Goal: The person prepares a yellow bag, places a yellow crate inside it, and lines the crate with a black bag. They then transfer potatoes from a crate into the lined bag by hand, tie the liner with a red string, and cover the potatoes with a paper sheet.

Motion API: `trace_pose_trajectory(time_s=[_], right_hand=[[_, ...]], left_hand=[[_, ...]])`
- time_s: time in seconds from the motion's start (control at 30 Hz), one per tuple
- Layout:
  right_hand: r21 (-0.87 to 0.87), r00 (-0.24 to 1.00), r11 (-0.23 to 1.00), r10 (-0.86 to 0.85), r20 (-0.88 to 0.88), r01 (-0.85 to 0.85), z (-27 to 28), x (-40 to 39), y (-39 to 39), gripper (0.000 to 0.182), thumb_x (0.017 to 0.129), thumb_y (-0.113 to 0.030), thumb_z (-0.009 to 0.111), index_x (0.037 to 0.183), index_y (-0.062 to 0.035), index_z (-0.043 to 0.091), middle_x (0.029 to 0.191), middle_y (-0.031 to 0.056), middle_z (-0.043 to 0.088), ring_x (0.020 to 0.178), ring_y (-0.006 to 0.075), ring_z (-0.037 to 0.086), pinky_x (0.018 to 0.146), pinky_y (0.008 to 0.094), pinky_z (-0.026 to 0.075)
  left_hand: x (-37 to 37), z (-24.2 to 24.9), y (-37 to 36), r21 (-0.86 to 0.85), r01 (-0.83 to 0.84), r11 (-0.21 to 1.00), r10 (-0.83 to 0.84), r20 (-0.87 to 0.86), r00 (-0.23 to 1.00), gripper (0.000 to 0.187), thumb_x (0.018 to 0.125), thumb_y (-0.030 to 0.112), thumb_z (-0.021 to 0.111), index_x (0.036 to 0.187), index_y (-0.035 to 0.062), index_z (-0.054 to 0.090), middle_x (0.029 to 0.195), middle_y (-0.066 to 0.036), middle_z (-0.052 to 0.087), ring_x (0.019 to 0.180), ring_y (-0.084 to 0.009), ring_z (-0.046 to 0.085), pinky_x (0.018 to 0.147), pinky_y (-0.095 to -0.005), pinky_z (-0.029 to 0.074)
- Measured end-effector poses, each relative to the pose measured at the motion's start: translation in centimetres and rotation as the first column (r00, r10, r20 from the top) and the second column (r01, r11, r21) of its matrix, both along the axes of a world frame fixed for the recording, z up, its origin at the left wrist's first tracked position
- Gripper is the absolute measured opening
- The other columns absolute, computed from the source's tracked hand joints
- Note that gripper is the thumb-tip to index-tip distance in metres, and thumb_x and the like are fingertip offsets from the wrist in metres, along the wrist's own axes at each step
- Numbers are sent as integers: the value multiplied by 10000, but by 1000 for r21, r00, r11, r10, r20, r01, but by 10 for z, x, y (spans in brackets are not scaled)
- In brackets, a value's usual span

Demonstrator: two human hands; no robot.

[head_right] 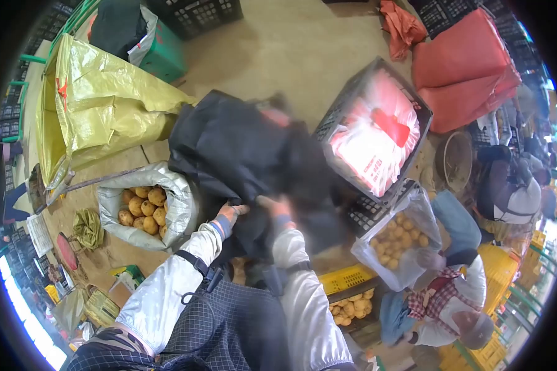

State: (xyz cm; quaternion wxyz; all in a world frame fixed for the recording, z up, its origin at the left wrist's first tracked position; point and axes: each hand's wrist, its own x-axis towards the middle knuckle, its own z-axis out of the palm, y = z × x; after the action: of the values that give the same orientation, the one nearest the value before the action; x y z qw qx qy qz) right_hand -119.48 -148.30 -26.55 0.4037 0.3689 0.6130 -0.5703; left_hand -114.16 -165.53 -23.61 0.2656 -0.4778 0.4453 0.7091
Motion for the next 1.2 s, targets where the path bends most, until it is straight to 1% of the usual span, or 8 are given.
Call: trace_pose_trajectory(time_s=[0.17, 0.37, 0.43, 0.57, 0.67, 0.8, 0.93, 1.2], right_hand=[[-339, 978, 920, 162, -128, -197, 8, 32, 22, 481, 769, -181, 685, 1176, 57, 588, 1111, 181, 656, 1016, 273, 625, 989, 355, 436], [-560, 983, 809, 113, -146, -177, 150, 51, -2, 295, 721, -27, 632, 1011, 20, 661, 931, 85, 691, 878, 189, 638, 819, 288, 499], [-267, 700, 765, 311, -643, -586, 162, 65, -3, 326, 764, -76, 653, 1079, 4, 643, 1030, 108, 667, 969, 193, 614, 869, 308, 483], [-446, 928, 875, 10, -373, -189, 297, 59, -15, 444, 860, -152, 677, 1274, -36, 566, 1241, 156, 595, 1166, 216, 563, 972, 345, 451], [56, 681, 964, 223, -698, -259, 331, 68, 30, 564, 850, -121, 682, 1357, -15, 457, 1222, 176, 596, 1110, 251, 597, 955, 340, 473], [423, 857, 886, 63, -512, 188, 292, 96, 118, 679, 863, -210, 696, 1417, -35, 345, 1359, 194, 445, 1264, 292, 439, 1036, 411, 397], [-374, 864, 788, -381, 328, 489, 250, 157, 158, 627, 938, -407, 579, 1426, -92, 343, 1391, 166, 419, 1243, 258, 445, 1054, 356, 370], [-253, 936, 904, -351, 21, 345, 317, 162, 92, 568, 938, -381, 584, 1375, -72, 396, 1321, 159, 465, 1169, 243, 480, 990, 349, 400]], left_hand=[[3, 86, -20, 444, 134, 886, -92, -116, 989, 355, 835, 200, 720, 1127, 30, 612, 1006, -60, 661, 961, -177, 625, 876, -337, 503], [38, 128, -1, 250, 72, 966, 1, -281, 960, 406, 817, 238, 736, 1138, 20, 616, 1037, -61, 653, 978, -179, 615, 882, -335, 494], [43, 136, -6, 249, -16, 968, 85, -266, 960, 416, 812, 241, 739, 1142, 20, 614, 1043, -64, 651, 984, -182, 612, 887, -336, 491], [62, 167, -27, 235, -90, 968, 144, -222, 964, 436, 801, 246, 744, 1148, 18, 609, 1057, -69, 645, 997, -188, 607, 896, -337, 485], [81, 195, -42, 211, -114, 971, 155, -194, 969, 451, 793, 250, 749, 1153, 17, 606, 1067, -74, 641, 1006, -192, 603, 903, -337, 480], [123, 243, -62, 160, -111, 981, 133, -135, 982, 472, 782, 255, 754, 1159, 16, 602, 1080, -79, 636, 1019, -197, 598, 913, -338, 473], [161, 296, -69, 131, -100, 986, 113, -101, 988, 492, 771, 260, 760, 1165, 14, 598, 1093, -85, 631, 1031, -203, 593, 922, -339, 467], [151, 398, -35, 152, 76, 985, -30, -284, 958, 532, 750, 270, 771, 1178, 11, 589, 1120, -96, 620, 1057, -214, 582, 941, -341, 454]])
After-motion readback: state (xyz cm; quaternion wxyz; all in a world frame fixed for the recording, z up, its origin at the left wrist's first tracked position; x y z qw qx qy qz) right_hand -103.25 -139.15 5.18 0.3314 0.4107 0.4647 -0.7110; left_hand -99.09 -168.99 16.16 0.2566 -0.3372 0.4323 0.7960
